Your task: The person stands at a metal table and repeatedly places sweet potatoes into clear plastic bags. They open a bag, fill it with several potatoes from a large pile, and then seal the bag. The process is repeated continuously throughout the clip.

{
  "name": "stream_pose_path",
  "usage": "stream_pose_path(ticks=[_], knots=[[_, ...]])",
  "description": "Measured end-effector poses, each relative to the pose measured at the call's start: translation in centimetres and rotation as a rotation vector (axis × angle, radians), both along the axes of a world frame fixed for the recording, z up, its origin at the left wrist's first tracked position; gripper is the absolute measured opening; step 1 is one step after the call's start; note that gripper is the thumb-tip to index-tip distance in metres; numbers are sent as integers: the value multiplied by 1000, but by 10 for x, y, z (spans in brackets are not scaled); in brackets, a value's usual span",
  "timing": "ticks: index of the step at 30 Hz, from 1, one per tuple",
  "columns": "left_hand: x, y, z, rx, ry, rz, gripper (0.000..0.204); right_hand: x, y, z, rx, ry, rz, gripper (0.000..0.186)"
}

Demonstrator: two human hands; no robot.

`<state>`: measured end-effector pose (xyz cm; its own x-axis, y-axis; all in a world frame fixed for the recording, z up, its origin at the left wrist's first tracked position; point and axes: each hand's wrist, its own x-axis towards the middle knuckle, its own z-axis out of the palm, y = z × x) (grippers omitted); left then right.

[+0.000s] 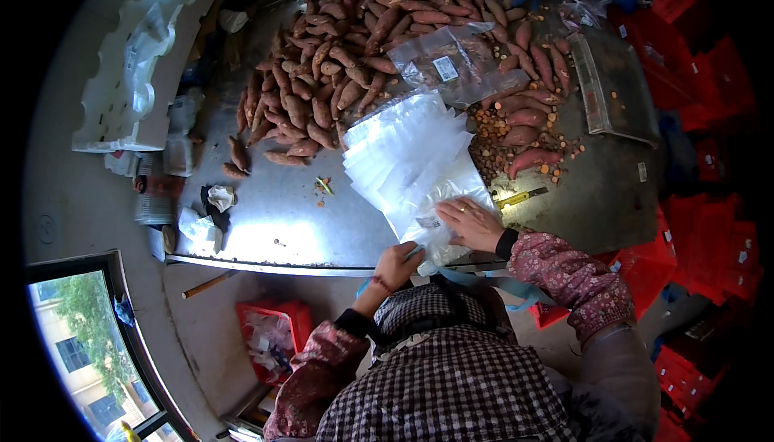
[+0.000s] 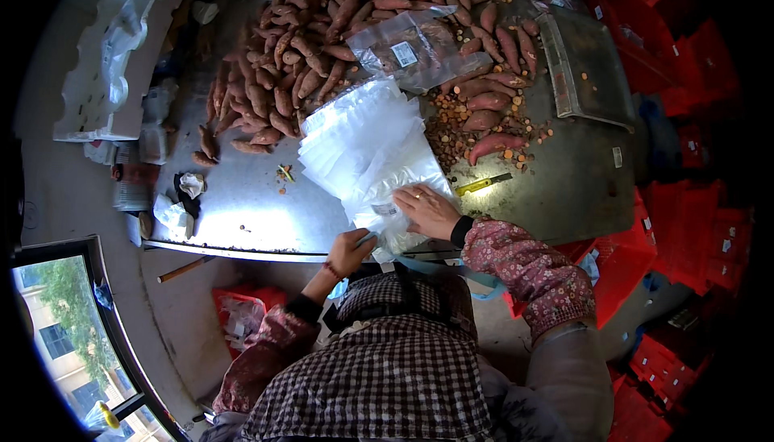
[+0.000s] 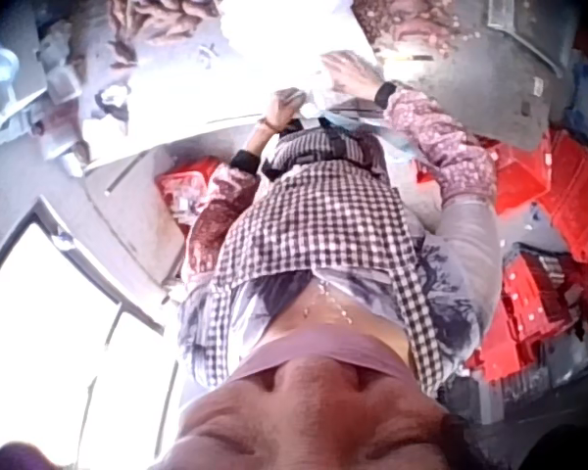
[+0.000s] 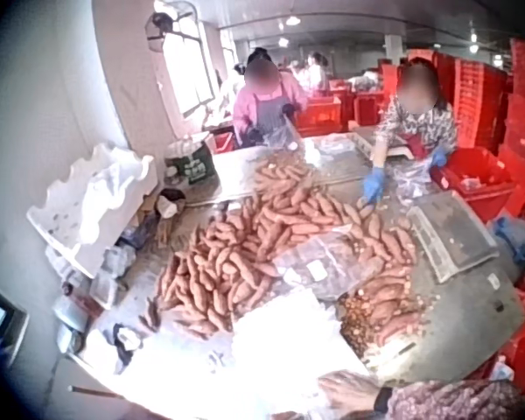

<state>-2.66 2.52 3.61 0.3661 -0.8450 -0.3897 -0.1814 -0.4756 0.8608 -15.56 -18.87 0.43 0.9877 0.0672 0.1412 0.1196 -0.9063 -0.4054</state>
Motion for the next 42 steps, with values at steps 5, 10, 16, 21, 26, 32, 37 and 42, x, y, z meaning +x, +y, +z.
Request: stream_pose_path(ticks=[5,10,16,21,26,32,37,42], knots=[[12,20,25,-71,-26,-60,22,22,-5,-4,-1,-31,-16,12],[14,23,16,-156,10,-121,17,83,-38,27,161,319,-322,17],[18,23,5,-85,185,-84,18,99,-61,115,408,-138,-231,9],[23,-5,13,-235,505,62,18,27,-9,30,1160,754,101,53],[47,-11,7,-18,573,-146,45,-18,5,12,746,513,-297,35],[17,-57,-14,-15,112,-114,33,-28,6,56,721,389,-337,38],[89,-56,-5,-239,310,204,16,-108,-39,84,993,1140,-104,39],[146,-74,6,-241,211,258,15,-251,-28,99,1053,1135,-180,41]])
